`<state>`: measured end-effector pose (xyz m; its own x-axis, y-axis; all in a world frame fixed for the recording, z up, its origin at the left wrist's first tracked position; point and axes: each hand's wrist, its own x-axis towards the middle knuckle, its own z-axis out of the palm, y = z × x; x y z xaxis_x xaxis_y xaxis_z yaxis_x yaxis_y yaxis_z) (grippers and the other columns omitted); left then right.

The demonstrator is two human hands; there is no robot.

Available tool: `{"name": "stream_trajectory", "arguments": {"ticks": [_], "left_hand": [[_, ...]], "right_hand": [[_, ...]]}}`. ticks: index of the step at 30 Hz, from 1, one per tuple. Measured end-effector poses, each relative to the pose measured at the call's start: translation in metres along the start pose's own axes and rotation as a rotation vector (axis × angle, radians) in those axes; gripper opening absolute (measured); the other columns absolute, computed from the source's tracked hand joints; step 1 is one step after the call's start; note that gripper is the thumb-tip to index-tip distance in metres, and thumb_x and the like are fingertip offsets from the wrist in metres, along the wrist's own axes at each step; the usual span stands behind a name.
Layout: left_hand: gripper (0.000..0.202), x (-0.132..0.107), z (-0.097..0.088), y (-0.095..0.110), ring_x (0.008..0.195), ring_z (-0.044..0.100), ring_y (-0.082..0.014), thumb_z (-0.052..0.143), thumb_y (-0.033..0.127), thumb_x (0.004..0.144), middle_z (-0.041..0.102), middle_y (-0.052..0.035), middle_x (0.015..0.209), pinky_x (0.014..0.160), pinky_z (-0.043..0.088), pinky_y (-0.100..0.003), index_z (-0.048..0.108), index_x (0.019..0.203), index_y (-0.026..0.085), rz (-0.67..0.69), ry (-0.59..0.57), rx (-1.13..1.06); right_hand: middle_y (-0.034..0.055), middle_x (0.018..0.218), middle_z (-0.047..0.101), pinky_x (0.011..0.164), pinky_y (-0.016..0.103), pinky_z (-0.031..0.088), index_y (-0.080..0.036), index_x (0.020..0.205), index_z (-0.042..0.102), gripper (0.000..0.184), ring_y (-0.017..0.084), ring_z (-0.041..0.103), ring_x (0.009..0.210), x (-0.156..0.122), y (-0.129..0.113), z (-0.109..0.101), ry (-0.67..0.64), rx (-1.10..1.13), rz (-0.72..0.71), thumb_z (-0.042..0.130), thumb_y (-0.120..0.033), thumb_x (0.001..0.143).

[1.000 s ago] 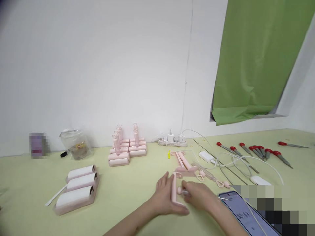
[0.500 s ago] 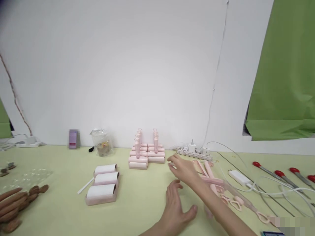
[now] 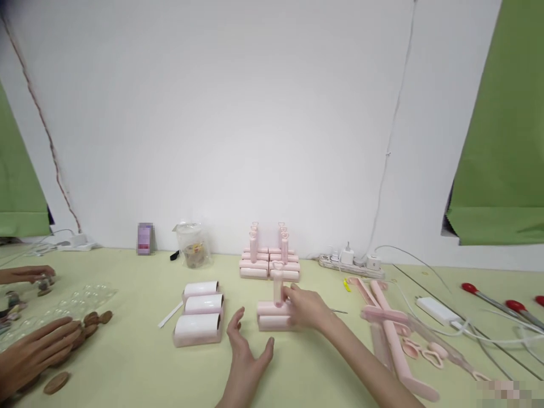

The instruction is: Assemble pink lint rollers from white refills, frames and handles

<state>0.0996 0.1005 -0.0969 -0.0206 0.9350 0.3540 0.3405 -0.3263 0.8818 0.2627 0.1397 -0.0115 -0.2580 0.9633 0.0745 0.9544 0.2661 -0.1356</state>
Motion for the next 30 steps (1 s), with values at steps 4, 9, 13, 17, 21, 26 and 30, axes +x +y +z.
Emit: {"name": "stream_trajectory", "arguments": {"ticks": [4, 9, 13, 17, 21, 26, 30], "left_hand": [[0.078, 0.014, 0.006, 0.002, 0.116, 0.035, -0.0243, 0.061, 0.026, 0.065, 0.031, -0.0150, 0.122, 0.096, 0.029, -0.035, 0.005, 0.119, 0.016, -0.039, -0.346, -0.145], [0.054, 0.026, 0.007, 0.006, 0.088, 0.051, -0.0171, 0.055, 0.022, 0.071, 0.048, -0.0061, 0.102, 0.078, 0.039, -0.029, 0.020, 0.112, 0.017, 0.058, -0.582, -0.218], [0.035, 0.033, 0.006, 0.003, 0.089, 0.051, -0.0186, 0.054, 0.026, 0.072, 0.053, -0.0052, 0.096, 0.078, 0.041, -0.029, 0.037, 0.101, 0.015, 0.070, -0.622, -0.220], [0.062, 0.035, 0.005, 0.000, 0.117, 0.034, -0.0244, 0.062, 0.026, 0.064, 0.038, -0.0123, 0.123, 0.099, 0.025, -0.036, 0.031, 0.116, 0.014, 0.050, -0.536, -0.197], [0.085, 0.025, -0.008, 0.017, 0.124, 0.024, -0.0268, 0.062, 0.050, 0.060, 0.022, -0.0144, 0.135, 0.102, 0.020, -0.038, 0.020, 0.125, 0.016, -0.014, -0.228, -0.392], [0.073, -0.002, -0.028, 0.046, 0.076, 0.059, -0.0234, 0.032, 0.075, 0.067, 0.058, -0.0097, 0.085, 0.069, 0.046, -0.038, 0.044, 0.103, 0.013, -0.560, -0.796, -0.943], [0.048, -0.017, -0.025, 0.040, 0.054, 0.053, -0.0131, 0.067, 0.047, 0.062, 0.053, 0.0022, 0.063, 0.054, 0.045, -0.027, 0.047, 0.093, 0.016, -0.556, -0.761, -0.795]], "right_hand": [[0.0000, 0.081, 0.057, 0.050, 0.024, 0.034, -0.022, 0.084, 0.057, 0.029, 0.017, 0.057, 0.061, -0.044, 0.004, -0.013, 0.044, 0.077, 0.061, 0.067, -0.034, 0.060], [-0.0019, 0.064, 0.061, 0.051, 0.023, 0.034, -0.023, 0.070, 0.058, 0.024, 0.017, 0.057, 0.061, -0.054, -0.008, -0.022, 0.191, 0.200, 0.089, 0.048, -0.043, 0.076], [-0.0008, 0.066, 0.061, 0.053, 0.024, 0.037, -0.022, 0.071, 0.056, 0.027, 0.016, 0.056, 0.060, -0.059, -0.013, -0.037, 0.360, 0.258, 0.131, 0.044, -0.045, 0.079], [0.0003, 0.060, 0.060, 0.042, 0.025, 0.036, -0.022, 0.074, 0.059, 0.031, 0.014, 0.047, 0.046, -0.080, -0.015, -0.061, 0.661, 0.448, 0.238, 0.049, -0.051, 0.074], [0.0041, 0.082, 0.067, 0.048, 0.026, 0.045, -0.023, 0.081, 0.064, 0.022, 0.017, 0.057, 0.056, -0.105, -0.023, -0.062, 0.623, 0.509, 0.035, 0.056, -0.042, 0.073], [-0.0029, 0.082, 0.069, 0.063, 0.022, 0.047, -0.030, 0.094, 0.063, 0.021, 0.015, 0.063, 0.068, -0.124, -0.037, -0.040, 0.027, 0.445, -0.330, 0.055, -0.028, 0.076], [-0.0002, 0.083, 0.067, 0.063, 0.026, 0.047, -0.033, 0.105, 0.059, 0.027, 0.018, 0.061, 0.072, -0.128, -0.015, -0.029, -0.043, 0.466, -0.146, 0.043, -0.031, 0.083]]}}
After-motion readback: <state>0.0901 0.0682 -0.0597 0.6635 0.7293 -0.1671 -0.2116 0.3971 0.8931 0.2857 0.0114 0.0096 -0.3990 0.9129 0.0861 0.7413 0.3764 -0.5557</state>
